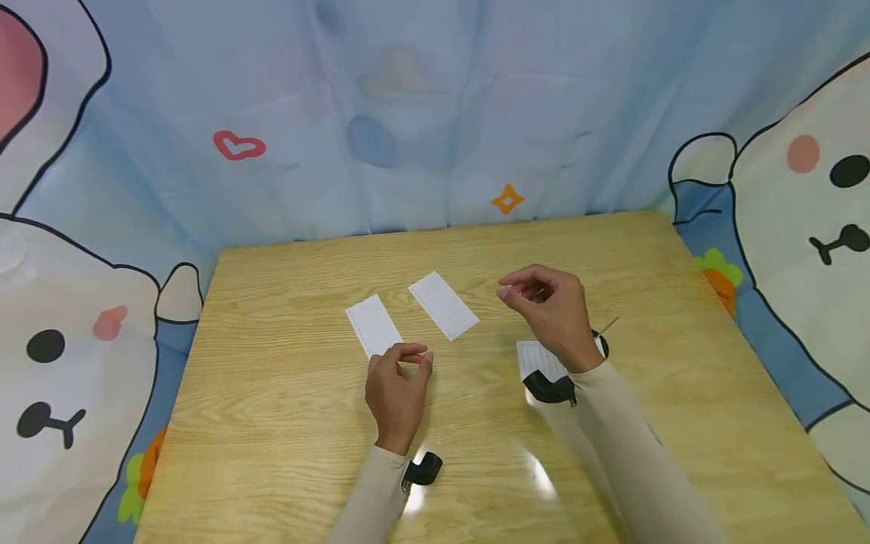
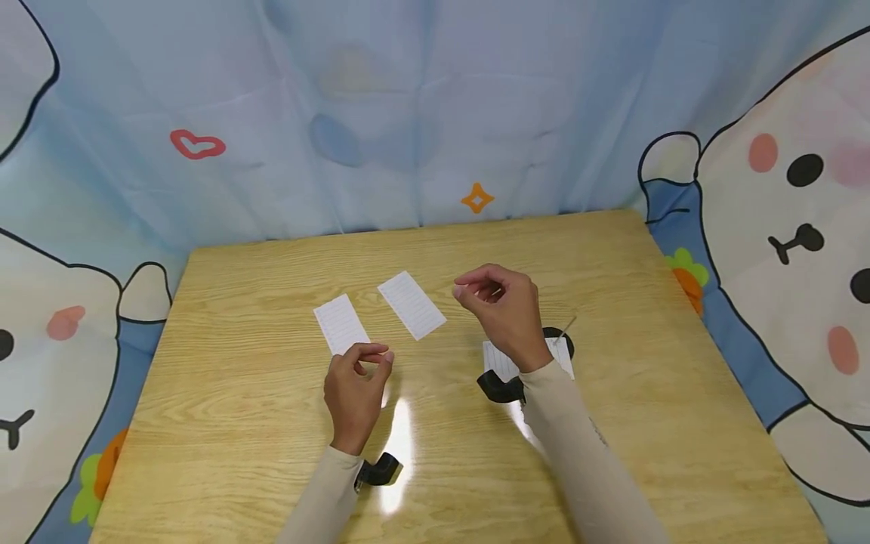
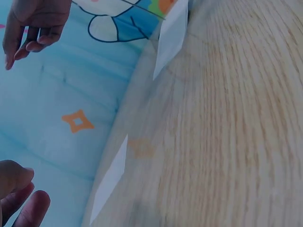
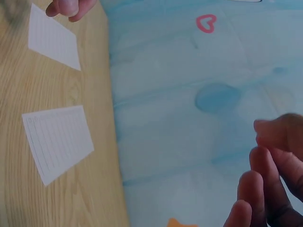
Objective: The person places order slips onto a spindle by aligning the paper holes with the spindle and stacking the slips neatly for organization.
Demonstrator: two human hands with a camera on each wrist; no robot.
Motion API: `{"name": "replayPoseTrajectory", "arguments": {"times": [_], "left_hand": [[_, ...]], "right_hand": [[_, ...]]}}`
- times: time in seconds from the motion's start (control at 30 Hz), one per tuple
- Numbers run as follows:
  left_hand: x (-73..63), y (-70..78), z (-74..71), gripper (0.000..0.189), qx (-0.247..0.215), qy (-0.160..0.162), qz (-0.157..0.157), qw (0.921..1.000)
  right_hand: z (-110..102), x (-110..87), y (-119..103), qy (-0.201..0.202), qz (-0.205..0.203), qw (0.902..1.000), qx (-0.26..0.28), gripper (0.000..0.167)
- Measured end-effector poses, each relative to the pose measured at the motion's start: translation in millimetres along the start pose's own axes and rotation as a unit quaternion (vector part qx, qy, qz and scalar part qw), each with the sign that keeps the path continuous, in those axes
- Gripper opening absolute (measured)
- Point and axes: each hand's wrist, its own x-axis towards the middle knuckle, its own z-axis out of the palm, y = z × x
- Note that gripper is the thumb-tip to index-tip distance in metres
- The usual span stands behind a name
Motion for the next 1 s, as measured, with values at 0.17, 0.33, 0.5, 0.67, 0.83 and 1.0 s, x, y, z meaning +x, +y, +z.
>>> {"name": "replayPoseTrajectory", "arguments": {"times": [0.17, 0.33, 0.5, 0.67, 0.83, 1.0], "left_hand": [[-1.7, -9.5, -4.9, 0.012, -0.002, 0.026, -0.014, 0.9996], [0.7, -17.3, -9.0, 0.013, 0.002, 0.044, -0.023, 0.9987], [5.1, -22.8, -12.7, 0.012, -0.002, 0.058, -0.033, 0.9978], [9.8, -29.1, -16.3, 0.011, -0.011, 0.056, -0.054, 0.9969], [14.4, -35.5, -18.8, 0.011, -0.008, 0.067, -0.070, 0.9953], [15.8, -40.4, -21.3, 0.012, -0.008, 0.072, -0.081, 0.9941]], "right_hand": [[13.1, 10.0, 5.6, -0.036, -0.002, 0.9993, 0.013, 0.012], [24.8, 18.1, 9.0, -0.057, -0.001, 0.9980, 0.026, 0.012], [38.0, 27.3, 8.7, -0.081, -0.009, 0.9963, 0.030, 0.012], [50.5, 34.2, 9.0, -0.105, -0.017, 0.9940, 0.028, 0.015], [64.1, 39.0, 11.2, -0.139, -0.016, 0.9902, 0.007, 0.014], [77.1, 41.9, 14.7, -0.165, -0.016, 0.9862, 0.000, 0.014]]}}
